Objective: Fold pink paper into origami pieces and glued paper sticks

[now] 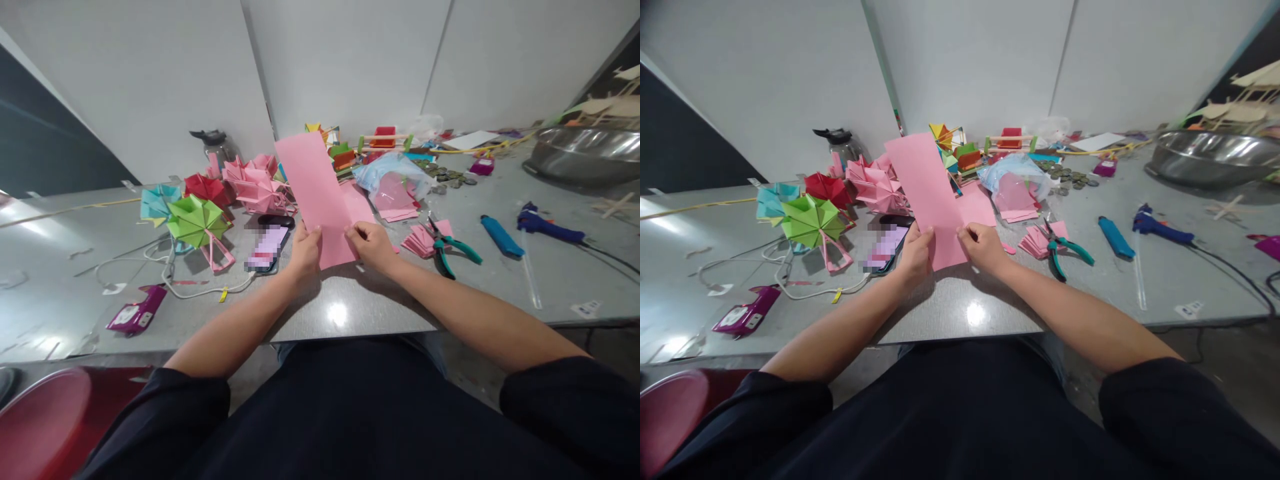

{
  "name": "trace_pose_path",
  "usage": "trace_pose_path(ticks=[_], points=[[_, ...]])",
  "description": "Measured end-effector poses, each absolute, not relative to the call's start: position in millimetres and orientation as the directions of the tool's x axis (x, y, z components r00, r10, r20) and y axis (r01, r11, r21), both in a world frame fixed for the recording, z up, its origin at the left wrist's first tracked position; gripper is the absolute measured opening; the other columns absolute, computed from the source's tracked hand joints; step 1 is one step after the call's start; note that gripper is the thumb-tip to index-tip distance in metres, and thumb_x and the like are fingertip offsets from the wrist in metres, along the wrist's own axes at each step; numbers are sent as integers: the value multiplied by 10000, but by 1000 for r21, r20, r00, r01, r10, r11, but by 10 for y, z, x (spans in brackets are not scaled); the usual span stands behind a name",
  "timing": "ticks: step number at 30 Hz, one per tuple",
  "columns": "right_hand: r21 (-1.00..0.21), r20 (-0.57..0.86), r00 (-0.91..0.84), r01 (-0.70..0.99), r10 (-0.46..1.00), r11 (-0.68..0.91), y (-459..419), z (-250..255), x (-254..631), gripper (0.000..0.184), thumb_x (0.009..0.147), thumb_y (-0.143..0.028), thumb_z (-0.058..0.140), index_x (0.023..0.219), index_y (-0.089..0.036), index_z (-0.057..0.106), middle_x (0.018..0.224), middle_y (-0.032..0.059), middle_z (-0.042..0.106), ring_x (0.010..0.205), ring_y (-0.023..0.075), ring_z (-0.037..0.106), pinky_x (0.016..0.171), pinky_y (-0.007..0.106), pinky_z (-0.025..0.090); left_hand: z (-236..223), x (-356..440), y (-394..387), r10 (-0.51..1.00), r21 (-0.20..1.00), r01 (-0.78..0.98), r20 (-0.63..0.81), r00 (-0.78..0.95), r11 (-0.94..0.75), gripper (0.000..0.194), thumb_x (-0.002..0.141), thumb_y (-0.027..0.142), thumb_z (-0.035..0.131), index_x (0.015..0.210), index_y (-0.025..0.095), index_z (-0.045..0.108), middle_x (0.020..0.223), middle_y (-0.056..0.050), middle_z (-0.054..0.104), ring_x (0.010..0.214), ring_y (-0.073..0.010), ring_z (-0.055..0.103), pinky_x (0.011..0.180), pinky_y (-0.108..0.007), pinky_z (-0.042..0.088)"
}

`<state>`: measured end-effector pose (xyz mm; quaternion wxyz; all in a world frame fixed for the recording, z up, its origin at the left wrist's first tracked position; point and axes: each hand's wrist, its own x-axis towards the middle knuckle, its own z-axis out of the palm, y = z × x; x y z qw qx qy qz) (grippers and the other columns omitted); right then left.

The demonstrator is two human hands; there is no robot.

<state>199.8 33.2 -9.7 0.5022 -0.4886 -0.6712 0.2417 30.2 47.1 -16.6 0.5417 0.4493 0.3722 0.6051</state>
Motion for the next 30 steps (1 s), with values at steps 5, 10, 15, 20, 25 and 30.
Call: trace_pose_path(ticks=[5,10,15,20,25,30], points=[[-851,395,-39,361,918,382,404,-116,2019,552,886,-664,578,592,-257,348,595,-37,317,604,139,313,596,332,273,-142,295,450,988,919,-372,154,32,-131,224,960,215,592,1174,283,593,1236,-61,738,1130,-246,717,996,-450,593],[-883,335,-95,314,937,348,442,-134,2032,587,892,-700,579,574,-258,358,563,-33,339,583,139,322,579,329,291,-143,287,476,985,899,-411,172,18,-149,248,959,182,582,1180,292,599,1175,-57,751,1115,-259,724,1033,-496,578],[-900,299,-137,289,945,326,436,-136,2023,628,892,-755,575,546,-255,420,536,-11,404,562,145,377,561,331,337,-111,287,504,980,891,-412,198,-18,-187,240,967,176,565,1183,279,582,1206,-56,749,1119,-230,722,1065,-448,567],[-918,267,-161,258,950,302,428,-127,2003,610,890,-779,576,592,-257,469,558,0,463,547,156,452,538,326,430,-82,247,550,981,916,-352,190,-40,-191,253,981,220,557,1224,283,586,1274,-66,726,1131,-224,710,1028,-412,580],[-924,248,-186,250,951,290,400,-130,2000,561,878,-754,613,658,-241,560,585,19,589,540,166,561,557,318,463,-93,171,643,979,904,-375,184,-89,-204,297,954,216,589,1243,282,567,1209,-64,737,1075,-220,719,1016,-412,585],[-935,199,-182,260,963,242,394,-139,2034,618,857,-796,634,604,-236,573,457,1,522,447,154,495,499,308,399,-87,138,693,979,917,-346,176,-102,-201,247,951,253,613,1195,273,579,1235,-78,738,1118,-237,718,1026,-435,583]])
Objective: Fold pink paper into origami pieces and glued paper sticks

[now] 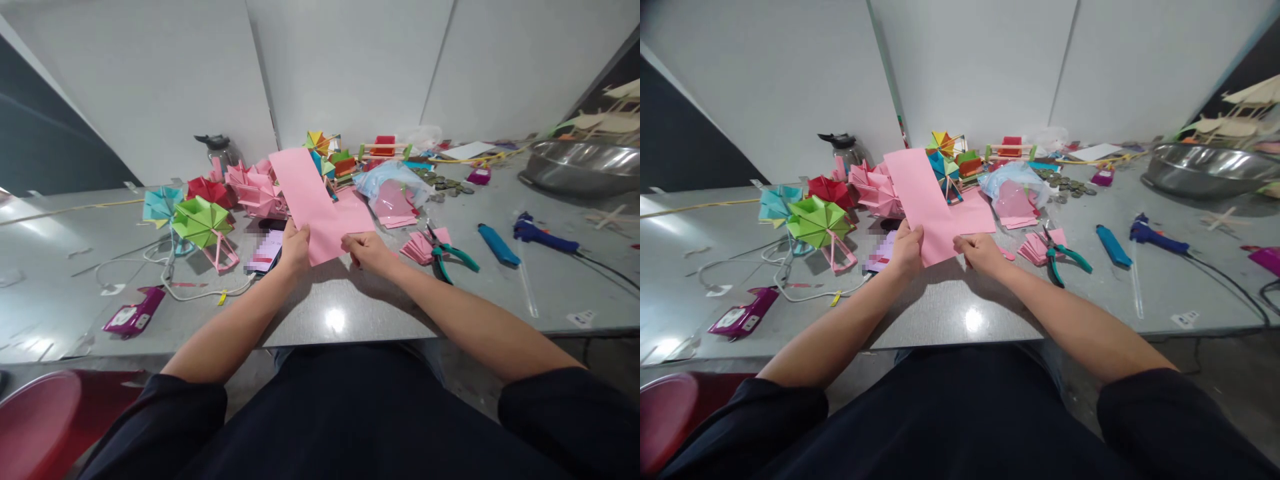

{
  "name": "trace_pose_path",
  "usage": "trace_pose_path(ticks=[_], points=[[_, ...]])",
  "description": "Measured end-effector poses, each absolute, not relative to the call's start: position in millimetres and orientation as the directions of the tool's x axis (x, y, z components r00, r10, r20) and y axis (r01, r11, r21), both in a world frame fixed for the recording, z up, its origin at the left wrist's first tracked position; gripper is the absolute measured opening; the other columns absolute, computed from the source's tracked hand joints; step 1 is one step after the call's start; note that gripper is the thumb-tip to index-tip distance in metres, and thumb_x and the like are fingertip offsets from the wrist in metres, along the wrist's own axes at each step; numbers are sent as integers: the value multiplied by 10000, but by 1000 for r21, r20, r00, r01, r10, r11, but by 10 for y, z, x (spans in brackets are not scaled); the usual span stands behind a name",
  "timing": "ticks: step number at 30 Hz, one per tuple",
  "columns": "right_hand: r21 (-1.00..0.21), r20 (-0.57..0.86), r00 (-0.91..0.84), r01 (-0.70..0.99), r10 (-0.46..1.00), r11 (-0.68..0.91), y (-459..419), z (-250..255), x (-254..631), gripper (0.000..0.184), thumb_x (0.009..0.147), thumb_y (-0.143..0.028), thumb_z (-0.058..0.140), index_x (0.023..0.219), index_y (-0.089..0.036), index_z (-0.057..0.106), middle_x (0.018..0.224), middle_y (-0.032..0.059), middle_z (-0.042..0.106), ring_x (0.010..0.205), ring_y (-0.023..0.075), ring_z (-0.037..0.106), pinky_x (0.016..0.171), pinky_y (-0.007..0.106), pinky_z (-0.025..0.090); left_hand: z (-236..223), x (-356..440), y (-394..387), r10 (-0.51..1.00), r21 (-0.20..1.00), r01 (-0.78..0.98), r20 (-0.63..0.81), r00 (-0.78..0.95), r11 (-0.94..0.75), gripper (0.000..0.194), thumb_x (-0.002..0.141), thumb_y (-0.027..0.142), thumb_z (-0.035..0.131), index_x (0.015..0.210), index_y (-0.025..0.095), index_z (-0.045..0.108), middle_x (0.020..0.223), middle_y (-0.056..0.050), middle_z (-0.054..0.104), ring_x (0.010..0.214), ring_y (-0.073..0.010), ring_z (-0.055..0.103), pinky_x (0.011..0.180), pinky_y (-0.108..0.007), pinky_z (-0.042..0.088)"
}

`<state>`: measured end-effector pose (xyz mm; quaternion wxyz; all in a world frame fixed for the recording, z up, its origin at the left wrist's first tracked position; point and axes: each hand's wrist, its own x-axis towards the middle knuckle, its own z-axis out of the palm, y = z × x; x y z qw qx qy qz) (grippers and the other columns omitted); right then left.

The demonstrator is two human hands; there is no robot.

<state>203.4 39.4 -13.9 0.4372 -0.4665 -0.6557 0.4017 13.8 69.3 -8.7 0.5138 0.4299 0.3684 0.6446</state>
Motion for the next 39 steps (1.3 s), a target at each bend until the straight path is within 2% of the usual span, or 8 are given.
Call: trace_pose_path(ticks=[3,9,15,21,25,34,37,39], points=[[-954,177,-153,217,972,208,449,-123,2057,622,806,-819,675,630,-232,570,512,0,547,483,152,527,502,293,418,-72,129,687,992,930,-344,116,-54,-128,237,936,227,623,1168,267,605,1215,-84,760,1114,-268,734,1021,-483,588],[-985,146,-4,95,989,146,567,-104,2121,528,749,-725,752,776,-211,632,681,43,676,636,202,632,599,333,516,-81,138,520,919,967,-212,-47,392,140,316,850,206,734,1163,217,692,1041,-92,807,930,-276,774,910,-462,622],[-995,96,234,27,967,92,655,-233,2277,436,747,-589,743,909,-185,718,878,102,777,820,279,706,694,380,549,-12,-22,458,786,991,14,-112,609,131,385,835,224,715,1220,215,728,1035,-96,789,955,-274,748,886,-406,585],[-997,66,405,65,912,43,616,-262,2373,320,778,-454,756,964,-197,720,957,104,777,821,271,687,694,378,540,248,-372,630,752,909,413,-235,616,-54,243,803,273,717,1040,253,768,1067,-73,775,1048,-300,681,891,-378,533],[-984,42,453,175,890,-43,530,-257,2300,420,727,-399,799,1086,-226,668,942,86,746,799,262,674,688,381,535,377,-411,606,832,738,672,-334,442,-60,237,906,408,633,1070,257,713,922,-25,721,865,-248,634,770,-334,460],[-975,-161,299,98,941,-198,227,-152,2006,373,841,-469,729,1104,-223,632,789,3,687,644,190,637,570,309,504,268,-196,494,847,734,679,-353,397,-12,517,978,387,547,1471,231,520,800,22,622,747,-209,603,702,-328,426],[-959,-61,302,245,951,-140,228,-136,2090,285,917,-458,673,1067,-216,668,752,-4,655,582,160,559,533,294,458,179,-191,469,854,724,683,-295,428,-93,485,1003,330,508,1482,256,527,981,-32,728,916,-240,691,847,-386,506],[-917,133,300,398,945,3,275,-130,2187,206,964,-399,626,1047,-217,677,925,51,714,745,192,641,643,321,517,129,-193,452,855,720,678,-254,452,-145,441,1033,318,477,1464,261,556,1222,-76,753,1120,-262,708,992,-428,520]])
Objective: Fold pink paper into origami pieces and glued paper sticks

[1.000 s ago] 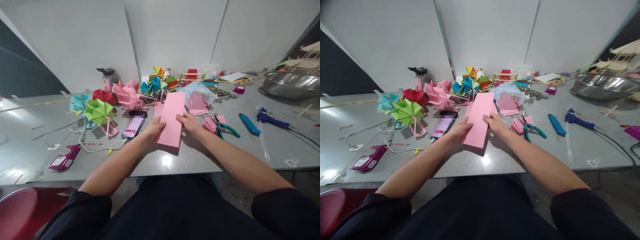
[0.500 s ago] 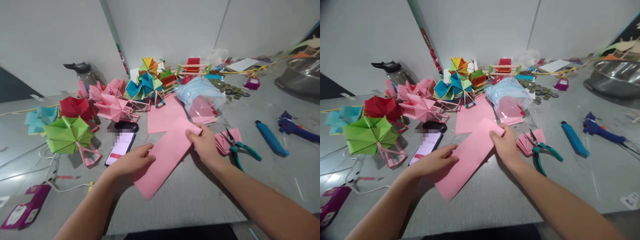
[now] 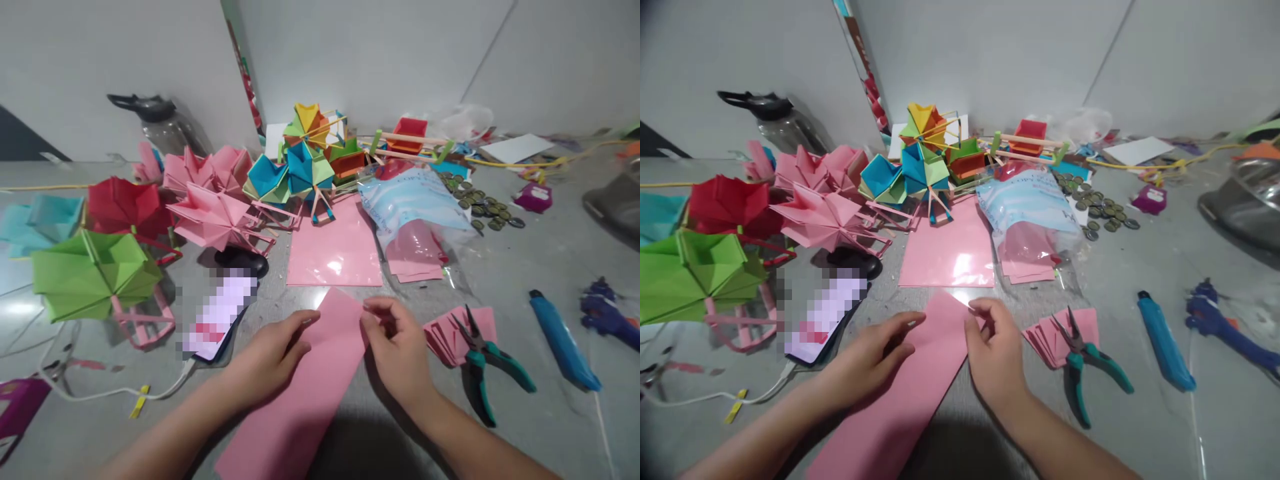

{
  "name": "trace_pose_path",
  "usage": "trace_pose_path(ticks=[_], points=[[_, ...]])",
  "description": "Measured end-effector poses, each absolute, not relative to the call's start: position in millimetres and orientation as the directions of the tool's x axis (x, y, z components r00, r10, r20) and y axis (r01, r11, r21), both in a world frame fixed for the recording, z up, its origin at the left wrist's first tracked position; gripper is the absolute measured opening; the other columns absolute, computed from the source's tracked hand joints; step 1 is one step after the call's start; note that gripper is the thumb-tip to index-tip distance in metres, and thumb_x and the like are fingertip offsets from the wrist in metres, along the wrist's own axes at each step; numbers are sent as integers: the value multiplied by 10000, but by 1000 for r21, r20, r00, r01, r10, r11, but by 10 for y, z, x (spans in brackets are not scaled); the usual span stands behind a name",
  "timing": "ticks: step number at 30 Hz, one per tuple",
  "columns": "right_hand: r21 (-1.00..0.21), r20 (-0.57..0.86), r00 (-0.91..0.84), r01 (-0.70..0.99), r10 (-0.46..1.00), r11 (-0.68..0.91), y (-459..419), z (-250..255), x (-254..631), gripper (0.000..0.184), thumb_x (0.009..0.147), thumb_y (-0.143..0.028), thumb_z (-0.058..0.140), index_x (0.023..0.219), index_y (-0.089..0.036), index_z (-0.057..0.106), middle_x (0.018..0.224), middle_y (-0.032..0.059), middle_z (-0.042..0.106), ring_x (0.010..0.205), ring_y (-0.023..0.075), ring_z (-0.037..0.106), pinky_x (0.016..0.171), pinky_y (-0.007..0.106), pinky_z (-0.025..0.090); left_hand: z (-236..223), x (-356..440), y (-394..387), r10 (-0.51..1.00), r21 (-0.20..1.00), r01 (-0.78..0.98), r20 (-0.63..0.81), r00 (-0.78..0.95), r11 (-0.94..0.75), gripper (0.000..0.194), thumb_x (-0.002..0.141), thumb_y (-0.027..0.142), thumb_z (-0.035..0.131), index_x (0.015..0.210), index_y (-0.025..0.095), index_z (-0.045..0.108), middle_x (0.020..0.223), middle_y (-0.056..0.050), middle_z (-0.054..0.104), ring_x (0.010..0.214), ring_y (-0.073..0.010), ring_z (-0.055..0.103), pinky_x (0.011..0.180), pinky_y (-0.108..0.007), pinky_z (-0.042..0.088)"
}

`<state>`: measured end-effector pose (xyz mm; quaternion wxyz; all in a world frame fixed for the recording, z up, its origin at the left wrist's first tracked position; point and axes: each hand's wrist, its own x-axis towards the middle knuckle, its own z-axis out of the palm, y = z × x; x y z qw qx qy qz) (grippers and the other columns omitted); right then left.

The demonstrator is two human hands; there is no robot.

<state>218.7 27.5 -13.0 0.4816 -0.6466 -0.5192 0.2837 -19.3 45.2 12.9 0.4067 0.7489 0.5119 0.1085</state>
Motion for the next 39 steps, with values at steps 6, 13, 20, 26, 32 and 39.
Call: trace_pose_path(ticks=[6,13,20,26,32,39], points=[[-401,264,-110,891,958,212,324,-56,2414,238,995,-119,480,1135,-191,659,1189,141,716,1064,292,666,879,419,498,98,-127,368,870,539,784,-175,462,-308,375,1070,289,440,1392,229,622,1250,-109,715,1124,-284,710,995,-464,565],[-26,-123,-69,997,990,66,245,129,2413,309,938,4,485,1104,-190,657,1094,128,722,932,272,672,685,349,332,-21,-55,306,839,248,820,-46,541,-516,360,1010,110,451,1297,182,656,1314,-158,658,1071,-310,663,919,-490,574],[-190,-187,-14,982,982,-23,341,178,2433,158,1057,-151,472,1102,-168,623,981,122,749,888,255,700,688,342,323,-90,-97,330,603,263,573,42,797,-776,340,1027,116,500,1334,211,612,1553,-129,586,1442,-321,523,1160,-536,439],[-126,-81,89,987,993,-99,331,320,2438,246,1100,-311,439,1019,-188,636,1002,144,758,859,265,702,651,348,279,-30,-14,282,627,271,602,10,779,-751,392,1031,474,609,1306,194,615,1576,-185,554,1478,-387,484,1154,-591,412],[-710,-72,-79,704,994,4,422,257,2588,151,1014,-268,500,953,-209,625,864,43,711,766,189,635,700,309,430,-76,-8,318,619,238,602,-1,785,-763,598,1009,588,612,1471,214,551,1684,-210,437,1597,-387,354,1250,-649,292],[-731,-64,-152,680,986,58,493,117,2554,301,1084,-296,392,1296,-205,585,1027,54,725,890,178,678,788,294,505,-88,23,338,657,207,645,-12,754,-736,650,1028,570,563,1569,218,496,1739,-210,357,1634,-391,294,1275,-665,252]])
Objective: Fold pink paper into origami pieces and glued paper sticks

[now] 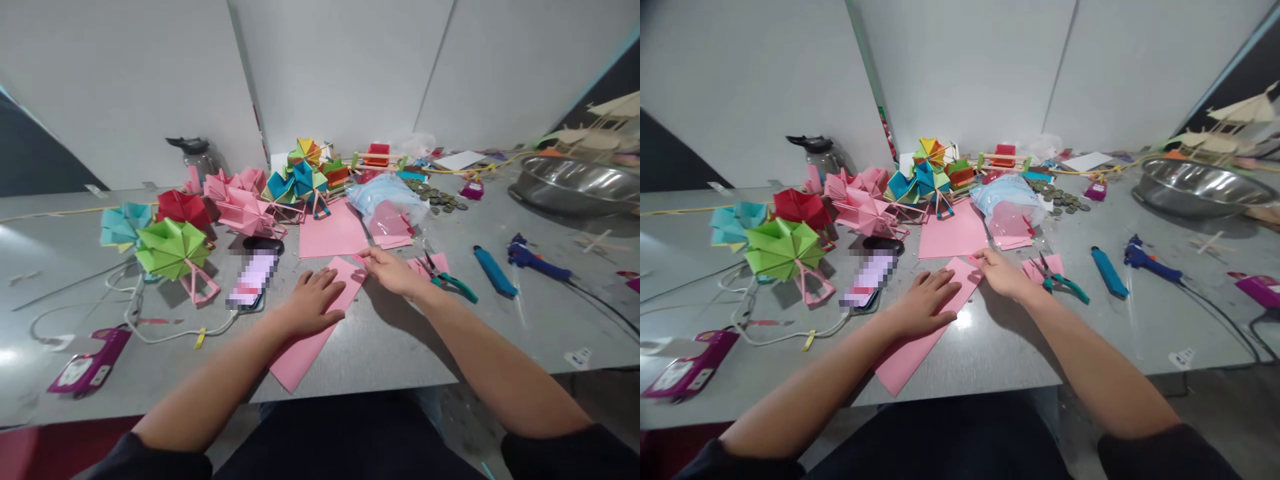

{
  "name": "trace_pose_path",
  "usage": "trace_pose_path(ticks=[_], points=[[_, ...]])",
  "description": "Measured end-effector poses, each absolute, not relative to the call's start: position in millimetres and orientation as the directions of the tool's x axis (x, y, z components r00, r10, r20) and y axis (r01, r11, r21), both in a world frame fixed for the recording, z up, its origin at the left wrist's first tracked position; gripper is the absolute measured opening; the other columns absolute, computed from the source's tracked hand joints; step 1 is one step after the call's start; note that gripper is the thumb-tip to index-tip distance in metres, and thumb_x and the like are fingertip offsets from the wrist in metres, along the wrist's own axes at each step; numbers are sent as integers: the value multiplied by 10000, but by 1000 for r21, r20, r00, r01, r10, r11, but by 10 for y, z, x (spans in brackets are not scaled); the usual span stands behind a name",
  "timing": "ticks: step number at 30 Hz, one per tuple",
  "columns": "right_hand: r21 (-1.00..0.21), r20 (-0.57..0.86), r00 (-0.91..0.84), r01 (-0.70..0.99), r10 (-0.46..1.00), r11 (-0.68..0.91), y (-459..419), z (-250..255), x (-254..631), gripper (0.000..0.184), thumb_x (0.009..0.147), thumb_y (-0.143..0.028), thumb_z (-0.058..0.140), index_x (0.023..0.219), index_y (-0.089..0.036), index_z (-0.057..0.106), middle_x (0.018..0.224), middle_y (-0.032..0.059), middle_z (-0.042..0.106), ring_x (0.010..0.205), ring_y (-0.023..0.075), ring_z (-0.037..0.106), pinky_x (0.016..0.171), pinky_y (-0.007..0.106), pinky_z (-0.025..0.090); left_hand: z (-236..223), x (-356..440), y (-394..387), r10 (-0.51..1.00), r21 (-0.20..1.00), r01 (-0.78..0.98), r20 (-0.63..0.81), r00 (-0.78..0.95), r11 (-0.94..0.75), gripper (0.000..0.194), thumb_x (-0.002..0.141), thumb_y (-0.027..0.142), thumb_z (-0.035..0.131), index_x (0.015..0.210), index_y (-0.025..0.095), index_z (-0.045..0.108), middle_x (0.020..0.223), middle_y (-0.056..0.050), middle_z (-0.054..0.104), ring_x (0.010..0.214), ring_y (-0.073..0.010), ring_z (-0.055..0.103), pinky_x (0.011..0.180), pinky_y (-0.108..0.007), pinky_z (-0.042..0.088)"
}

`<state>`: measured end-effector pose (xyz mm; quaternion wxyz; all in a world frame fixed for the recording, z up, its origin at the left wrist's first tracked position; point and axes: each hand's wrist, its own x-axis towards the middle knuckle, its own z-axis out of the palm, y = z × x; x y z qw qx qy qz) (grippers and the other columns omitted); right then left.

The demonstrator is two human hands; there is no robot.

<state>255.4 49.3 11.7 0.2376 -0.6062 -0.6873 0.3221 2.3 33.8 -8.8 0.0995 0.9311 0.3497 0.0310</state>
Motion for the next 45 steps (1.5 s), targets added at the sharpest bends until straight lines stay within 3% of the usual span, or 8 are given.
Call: trace_pose_path(ticks=[4,9,12,19,27,31,37,45], points=[[-605,-55,-207,785,977,132,416,109,2465,279,1097,-339,452,1318,-190,535,1115,92,734,982,207,685,856,310,474,-82,38,321,692,188,685,-34,721,-704,673,1041,550,530,1622,222,438,1763,-201,311,1650,-386,258,1288,-674,214],[-398,-99,-332,877,938,268,251,149,2349,221,1085,-354,497,1055,-178,628,1096,134,747,951,236,672,797,316,413,-102,38,331,700,179,693,-33,713,-698,713,1040,569,511,1654,229,387,1775,-194,284,1654,-384,247,1290,-661,211],[-314,-129,-393,887,910,339,178,173,2302,209,1039,-390,597,963,-205,658,1049,88,758,914,217,668,755,303,386,-123,36,342,697,164,692,-37,717,-703,723,1055,595,471,1664,220,368,1779,-196,270,1662,-374,229,1298,-642,196],[-156,-125,-226,966,966,206,245,227,2267,270,1031,-373,576,953,-176,744,976,156,785,875,265,705,714,334,389,-132,55,362,702,135,709,-103,705,-692,772,1075,626,424,1713,219,272,1803,-189,178,1686,-363,144,1311,-645,145],[-92,-48,-70,994,996,66,369,226,2377,277,1013,-256,563,1091,-106,783,1060,246,782,1005,332,742,790,364,444,-101,62,353,707,131,714,-104,700,-688,764,1078,620,402,1712,210,286,1798,-189,205,1678,-372,170,1305,-630,166],[-86,0,-43,995,999,43,387,240,2407,335,1060,-253,486,1128,-83,767,1094,264,772,1003,330,741,810,372,437,-104,11,440,681,138,682,-60,730,-719,645,1094,532,377,1685,273,366,1789,-135,279,1639,-359,285,1276,-578,239],[-140,-14,-222,966,975,218,307,266,2320,270,1050,-322,543,1017,-180,770,1033,132,801,900,244,697,753,325,402,-116,-28,571,716,133,716,-57,695,-685,590,1096,477,362,1664,324,400,1799,-98,264,1624,-380,293,1248,-607,257],[-208,-96,-435,888,895,409,85,198,2095,249,1015,-292,600,874,-179,772,944,126,796,814,221,661,711,335,358,-129,6,574,713,132,716,-81,697,-685,597,1111,441,295,1689,299,352,1817,-102,188,1672,-345,185,1286,-622,175]])
